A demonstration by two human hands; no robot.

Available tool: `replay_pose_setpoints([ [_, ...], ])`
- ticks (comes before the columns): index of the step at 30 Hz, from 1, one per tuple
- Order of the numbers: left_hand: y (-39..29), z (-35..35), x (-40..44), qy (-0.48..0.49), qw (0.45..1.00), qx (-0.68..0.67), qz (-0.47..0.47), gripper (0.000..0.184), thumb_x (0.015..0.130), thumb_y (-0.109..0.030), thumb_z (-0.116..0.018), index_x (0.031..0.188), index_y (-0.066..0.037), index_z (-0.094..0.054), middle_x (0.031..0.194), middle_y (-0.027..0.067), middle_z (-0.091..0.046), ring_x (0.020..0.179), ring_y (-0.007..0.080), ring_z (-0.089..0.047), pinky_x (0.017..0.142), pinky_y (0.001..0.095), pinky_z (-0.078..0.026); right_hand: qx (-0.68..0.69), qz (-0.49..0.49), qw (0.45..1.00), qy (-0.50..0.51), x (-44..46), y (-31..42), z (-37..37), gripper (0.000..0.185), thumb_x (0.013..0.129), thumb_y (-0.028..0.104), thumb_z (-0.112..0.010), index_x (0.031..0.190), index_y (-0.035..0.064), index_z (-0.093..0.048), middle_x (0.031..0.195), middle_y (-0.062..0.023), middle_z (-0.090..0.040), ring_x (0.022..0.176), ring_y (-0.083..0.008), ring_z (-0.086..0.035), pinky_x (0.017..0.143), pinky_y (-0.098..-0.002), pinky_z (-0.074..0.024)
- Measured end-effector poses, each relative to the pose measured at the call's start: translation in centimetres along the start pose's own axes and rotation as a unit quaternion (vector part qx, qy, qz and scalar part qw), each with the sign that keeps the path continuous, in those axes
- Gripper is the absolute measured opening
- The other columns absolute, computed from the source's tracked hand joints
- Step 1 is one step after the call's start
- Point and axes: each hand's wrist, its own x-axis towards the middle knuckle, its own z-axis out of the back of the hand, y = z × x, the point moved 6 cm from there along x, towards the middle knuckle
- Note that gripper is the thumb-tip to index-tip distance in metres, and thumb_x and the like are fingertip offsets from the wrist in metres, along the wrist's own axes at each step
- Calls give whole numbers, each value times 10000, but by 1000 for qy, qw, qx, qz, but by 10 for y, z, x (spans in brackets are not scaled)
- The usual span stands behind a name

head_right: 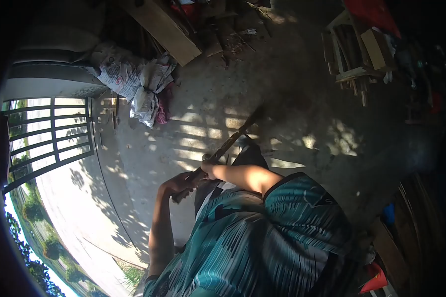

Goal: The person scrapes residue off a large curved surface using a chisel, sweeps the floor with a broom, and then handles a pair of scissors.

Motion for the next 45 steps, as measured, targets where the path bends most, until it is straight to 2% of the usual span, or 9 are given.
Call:
replay_pose_setpoints([
  [4, 23, 33, 8, -77, 997, -13, -22, 322, 792, -121, -624, 1087, -1, -581, 749, 81, -619, 629, 177, -612, 593, 347, -521, -163, 143, 975, 50, 208, -15, -28, 268, 977, 259, -345, 972, 58, -522, 745, -126, -605, 566, -237, -624, 485, -375, -527],
  [9, 49, 21, 31, -246, 808, 430, -319, 336, 706, -114, -717, 1007, 12, -633, 1071, 256, -521, 977, 364, -596, 756, 423, -544, -257, 182, 940, -128, 97, 66, -43, 457, 950, 347, -432, 1228, 0, -533, 1163, -237, -598, 1074, -323, -594, 858, -388, -497],
  [11, 41, 18, 23, -220, 781, 484, -329, 336, 695, -111, -713, 1001, 10, -642, 1135, 277, -471, 1046, 404, -553, 786, 436, -538, -205, 255, 936, -129, 27, 82, -50, 479, 982, 408, -424, 1138, -29, -543, 1037, -224, -638, 828, -308, -675, 647, -395, -542],
  [17, -6, 53, -46, -87, 912, 308, -256, 792, 756, -76, -677, 1449, -108, -295, 1388, 254, -406, 1183, 426, -510, 916, 491, -478, 63, 333, 928, -153, 22, 64, -40, 514, 956, 501, -462, 1202, 51, -436, 862, -133, -616, 675, -260, -658, 494, -393, -534],
  [27, -39, 73, 21, 77, 972, 218, -47, 463, 863, -164, -616, 1316, -143, -527, 832, 48, -630, 648, 130, -580, 623, 322, -523, 191, 139, 972, -16, 65, 42, -10, 289, 952, 383, -492, 969, 94, -487, 767, -84, -599, 637, -267, -632, 501, -462, -510],
  [30, 3, 88, 42, -148, 695, 524, -470, 626, 840, -149, -601, 1414, -56, -368, 1161, 219, -606, 736, 262, -640, 637, 406, -551, 130, 101, 985, 44, 82, 67, -46, 269, 959, 364, -484, 953, 95, -483, 785, -92, -602, 631, -269, -630, 494, -468, -512],
  [33, -2, 135, 50, -102, 967, 232, 10, 635, 812, -139, -603, 1392, -28, -367, 1174, 259, -597, 751, 302, -661, 624, 438, -556, 35, 143, 989, 15, 97, 127, -75, 251, 965, 345, -477, 936, 95, -479, 803, -101, -605, 624, -271, -629, 488, -474, -515],
  [41, -129, 184, 62, -238, 841, 421, -245, 624, 798, -140, -576, 1339, -2, -298, 1135, 362, -553, 1028, 525, -549, 861, 570, -454, -44, 296, 953, -54, 26, 317, -42, 545, 970, 424, -480, 1254, -30, -375, 1027, -253, -644, 849, -355, -693, 631, -480, -583],
  [45, -196, 194, -14, -214, 912, 321, -138, 823, 824, -181, -581, 1492, -5, -133, 1209, 378, -518, 1047, 519, -559, 882, 545, -468, -22, 437, 890, -130, -28, 339, -51, 512, 963, 370, -508, 1282, 2, -349, 997, -284, -625, 886, -404, -662, 693, -496, -547],
])
